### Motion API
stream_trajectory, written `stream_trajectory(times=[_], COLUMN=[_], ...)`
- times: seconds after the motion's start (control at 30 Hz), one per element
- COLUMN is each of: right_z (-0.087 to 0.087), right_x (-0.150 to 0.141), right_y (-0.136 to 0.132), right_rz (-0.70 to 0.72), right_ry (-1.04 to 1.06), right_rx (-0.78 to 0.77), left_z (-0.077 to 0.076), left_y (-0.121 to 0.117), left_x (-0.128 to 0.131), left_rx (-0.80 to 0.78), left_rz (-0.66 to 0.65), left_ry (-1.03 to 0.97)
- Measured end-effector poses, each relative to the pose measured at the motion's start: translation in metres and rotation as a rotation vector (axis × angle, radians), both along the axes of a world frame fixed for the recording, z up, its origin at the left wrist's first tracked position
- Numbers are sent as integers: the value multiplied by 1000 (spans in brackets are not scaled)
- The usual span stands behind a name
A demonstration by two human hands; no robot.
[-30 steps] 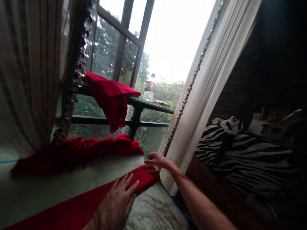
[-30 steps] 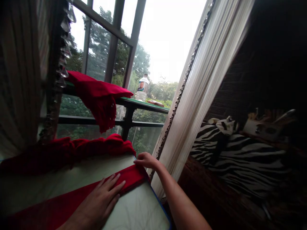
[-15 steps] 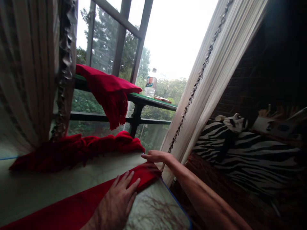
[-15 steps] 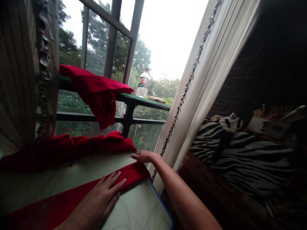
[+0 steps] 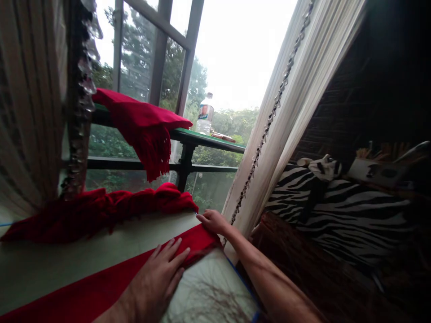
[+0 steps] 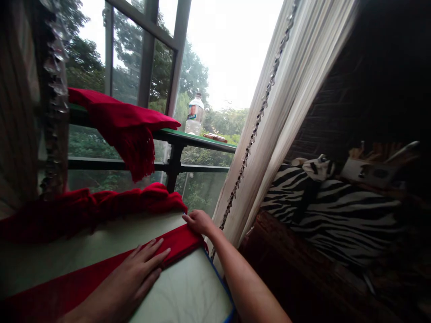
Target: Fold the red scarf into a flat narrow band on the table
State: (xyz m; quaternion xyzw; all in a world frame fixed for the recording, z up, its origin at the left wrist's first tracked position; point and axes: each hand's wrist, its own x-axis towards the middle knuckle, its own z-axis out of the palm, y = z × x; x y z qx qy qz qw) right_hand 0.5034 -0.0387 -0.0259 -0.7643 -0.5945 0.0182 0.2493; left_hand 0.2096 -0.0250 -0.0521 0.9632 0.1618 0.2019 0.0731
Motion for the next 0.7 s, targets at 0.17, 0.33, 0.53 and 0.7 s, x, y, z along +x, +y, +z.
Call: stream_trajectory(times=[0.17,0.33,0.53,0.7], right_z=[-9,-20,-26,-33], right_x=[1,-13,-18,-12], right_y=[-21,-71,-104,-106], right_rz=[-21,47,248,293], right_ry=[145,231,312,366], right_rx=[152,307,335,344], left_z=[42,61,51,57], left_y=[-9,-18,-17,-19], left_x=[12,58,76,72], left_rx=[-58,-97,-17,-58], left_rz=[13,13,-17,8], left_ry=[31,3,24,52])
